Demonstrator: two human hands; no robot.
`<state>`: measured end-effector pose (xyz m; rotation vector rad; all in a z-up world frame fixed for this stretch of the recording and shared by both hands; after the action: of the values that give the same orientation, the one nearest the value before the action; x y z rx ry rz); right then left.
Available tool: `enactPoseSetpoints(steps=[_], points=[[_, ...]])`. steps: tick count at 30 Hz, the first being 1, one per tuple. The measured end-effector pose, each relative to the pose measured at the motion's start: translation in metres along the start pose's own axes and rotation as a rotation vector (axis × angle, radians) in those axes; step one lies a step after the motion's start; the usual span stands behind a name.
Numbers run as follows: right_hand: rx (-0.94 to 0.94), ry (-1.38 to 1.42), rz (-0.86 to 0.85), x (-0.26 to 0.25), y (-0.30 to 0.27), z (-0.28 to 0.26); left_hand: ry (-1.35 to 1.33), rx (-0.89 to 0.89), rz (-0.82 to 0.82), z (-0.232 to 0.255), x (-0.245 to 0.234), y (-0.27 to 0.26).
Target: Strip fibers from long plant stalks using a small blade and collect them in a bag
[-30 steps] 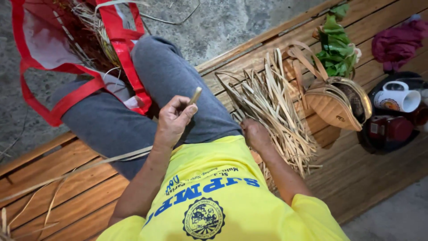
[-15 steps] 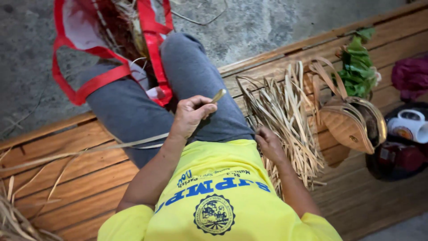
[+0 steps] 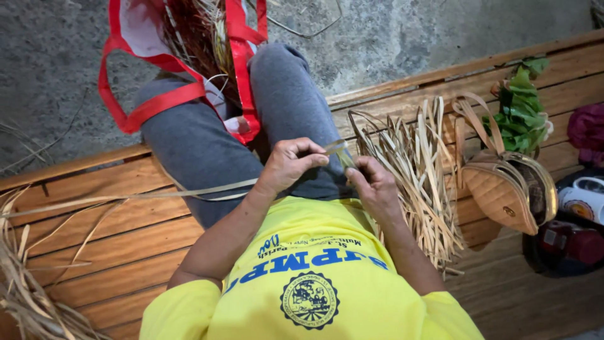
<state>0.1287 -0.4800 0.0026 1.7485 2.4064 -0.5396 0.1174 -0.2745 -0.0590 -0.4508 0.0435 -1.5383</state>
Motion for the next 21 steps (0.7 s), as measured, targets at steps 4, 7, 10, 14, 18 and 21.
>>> enactPoseSetpoints(steps=[4,7,10,14,18,21], points=[[-0.012,0.030,0.044,0.008,0.006,-0.020,0.029,0.004,-0.040,0.002,0.001,-0.001],[-0.061,0.055,0.077,0.008,0.012,-0.023,0.097,0.032,-0.076,0.001,0.001,-0.001],[-0.083,0.060,0.089,0.009,0.014,-0.022,0.096,0.012,-0.068,0.002,-0.001,-0.002],[-0.084,0.062,0.105,0.007,0.013,-0.016,0.129,0.042,-0.071,0.000,-0.001,-0.002],[-0.026,0.066,0.128,0.001,0.008,-0.009,0.175,0.099,-0.070,0.005,0.001,-0.003],[0.003,0.097,0.152,-0.001,0.005,0.004,0.204,0.081,-0.066,0.000,0.000,-0.001]])
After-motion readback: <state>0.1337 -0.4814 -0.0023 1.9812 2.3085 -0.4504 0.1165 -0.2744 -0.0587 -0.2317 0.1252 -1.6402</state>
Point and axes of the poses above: each hand's wrist, its own y-axis towards the middle knuckle, its own x-axis out of the palm, z = x × y, the point moved 5 cm from there along y, towards the middle knuckle, and after that the axes turned 1 degree about y, right-handed, at the moved point
